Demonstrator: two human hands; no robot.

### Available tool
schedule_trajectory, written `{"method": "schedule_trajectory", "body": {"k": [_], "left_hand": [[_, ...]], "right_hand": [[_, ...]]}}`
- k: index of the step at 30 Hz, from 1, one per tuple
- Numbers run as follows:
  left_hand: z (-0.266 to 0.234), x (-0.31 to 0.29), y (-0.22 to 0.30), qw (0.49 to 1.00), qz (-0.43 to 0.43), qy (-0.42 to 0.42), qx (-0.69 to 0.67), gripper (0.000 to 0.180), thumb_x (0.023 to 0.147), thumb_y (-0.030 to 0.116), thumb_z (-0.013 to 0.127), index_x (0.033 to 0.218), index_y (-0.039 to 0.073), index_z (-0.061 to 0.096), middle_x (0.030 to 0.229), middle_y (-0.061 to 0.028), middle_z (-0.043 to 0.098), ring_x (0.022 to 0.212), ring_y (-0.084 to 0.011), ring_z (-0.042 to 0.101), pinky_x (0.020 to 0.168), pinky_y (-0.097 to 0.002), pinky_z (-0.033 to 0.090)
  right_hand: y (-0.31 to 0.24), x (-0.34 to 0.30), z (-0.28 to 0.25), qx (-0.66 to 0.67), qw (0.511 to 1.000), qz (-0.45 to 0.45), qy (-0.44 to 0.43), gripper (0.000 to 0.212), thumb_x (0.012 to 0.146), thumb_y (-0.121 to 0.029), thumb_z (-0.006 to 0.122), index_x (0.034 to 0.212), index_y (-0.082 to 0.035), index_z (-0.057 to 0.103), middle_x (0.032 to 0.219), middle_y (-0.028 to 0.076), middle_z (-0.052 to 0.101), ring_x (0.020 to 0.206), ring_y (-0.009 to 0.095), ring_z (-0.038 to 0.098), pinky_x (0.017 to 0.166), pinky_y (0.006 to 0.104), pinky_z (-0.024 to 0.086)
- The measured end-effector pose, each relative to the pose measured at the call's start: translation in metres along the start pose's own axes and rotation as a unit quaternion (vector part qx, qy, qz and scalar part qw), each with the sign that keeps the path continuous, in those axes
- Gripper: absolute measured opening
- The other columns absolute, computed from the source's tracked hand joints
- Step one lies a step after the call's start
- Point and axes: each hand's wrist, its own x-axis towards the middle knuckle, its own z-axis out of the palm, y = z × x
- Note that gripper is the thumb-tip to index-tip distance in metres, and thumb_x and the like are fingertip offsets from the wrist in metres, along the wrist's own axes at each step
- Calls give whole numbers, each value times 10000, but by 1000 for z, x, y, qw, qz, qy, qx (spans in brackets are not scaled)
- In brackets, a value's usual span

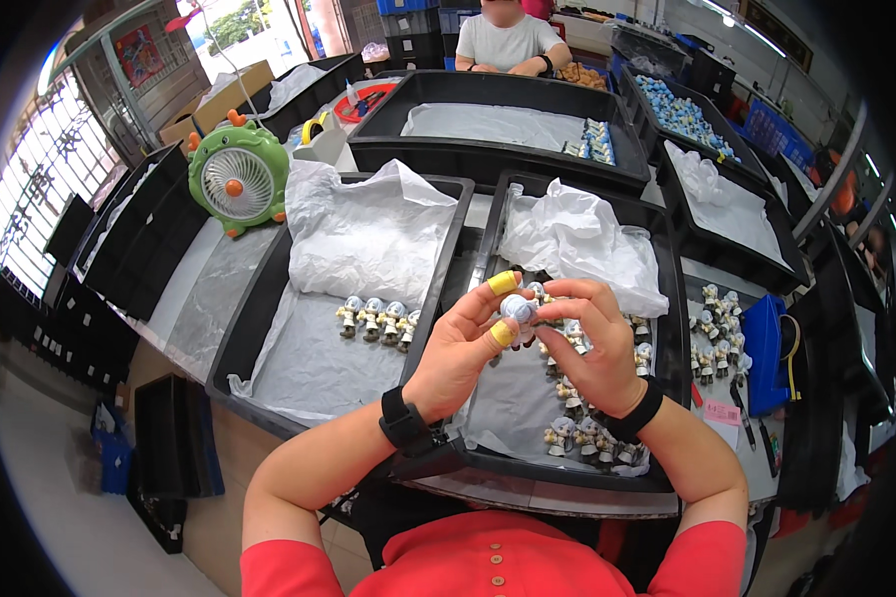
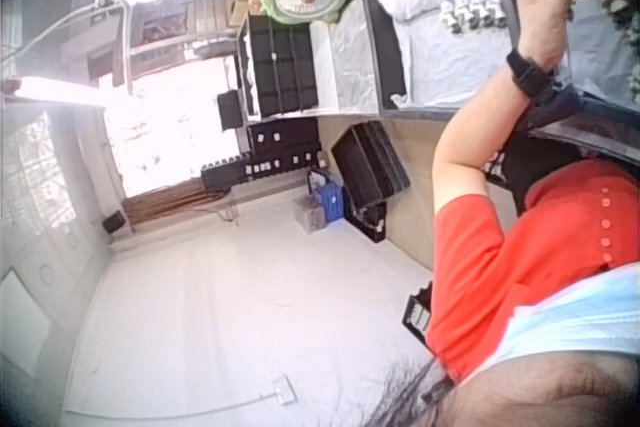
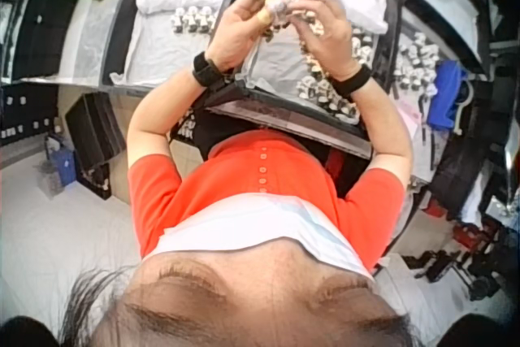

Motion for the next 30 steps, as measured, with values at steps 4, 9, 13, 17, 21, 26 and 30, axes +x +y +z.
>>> {"method": "schedule_trajectory", "body": {"k": [4, 9, 13, 17, 21, 26, 30], "left_hand": [[0, 2, -1, 1000, 8, -11, 3, 548, 929, 178, 611, 1401, 42, 368, 1311, -102, 521, 1164, -198, 533, 994, -341, 420], [5, 1, 1, 1000, 2, -15, 15, 548, 924, 153, 602, 1403, 35, 363, 1310, -116, 517, 1164, -247, 544, 996, -350, 416], [0, -3, 3, 999, -29, -15, 9, 526, 925, 161, 604, 1390, 48, 386, 1299, -107, 522, 1139, -224, 558, 928, -293, 443], [8, -3, -4, 998, -50, -31, 15, 539, 924, 188, 611, 1393, 57, 380, 1289, -107, 531, 1133, -238, 571, 935, -315, 465], [14, -1, -8, 998, -52, -37, 18, 516, 934, 189, 595, 1387, 58, 386, 1275, -107, 540, 1131, -243, 573, 944, -334, 467], [7, -5, -6, 997, -53, -24, 41, 517, 930, 214, 601, 1381, 67, 393, 1271, -107, 545, 1136, -247, 571, 946, -347, 471], [6, -7, -7, 998, -58, -30, 1, 490, 944, 174, 575, 1383, 68, 388, 1279, -110, 540, 1147, -256, 566, 941, -337, 468]], "right_hand": [[2, 1, -2, 16, 999, 32, 23, 216, 757, 9, 691, 952, -65, 635, 1047, 95, 627, 954, 257, 591, 824, 331, 470], [7, 8, -41, 33, 986, 121, 110, 138, 844, -32, 625, 981, -21, 644, 921, 79, 668, 834, 151, 624, 779, 272, 464], [12, 10, -105, 105, 957, 241, 119, 137, 906, -71, 588, 1020, -9, 629, 919, 19, 668, 844, 64, 589, 768, 208, 453], [35, -54, -172, -61, 930, 361, 37, 117, 886, -68, 582, 973, 0, 621, 838, 24, 654, 780, 71, 602, 705, 221, 470], [48, -130, -188, -151, 880, 445, -74, 132, 831, -77, 612, 934, 5, 612, 766, 82, 660, 698, 123, 619, 633, 273, 478], [43, -160, -147, -177, 895, 374, -169, 164, 795, -34, 592, 939, 37, 558, 877, 210, 649, 810, 346, 641, 717, 386, 498], [83, -200, -126, -84, 908, 393, -117, 348, 813, -27, 562, 1134, 68, 466, 1033, 303, 607, 1023, 440, 583, 826, 452, 475]]}}
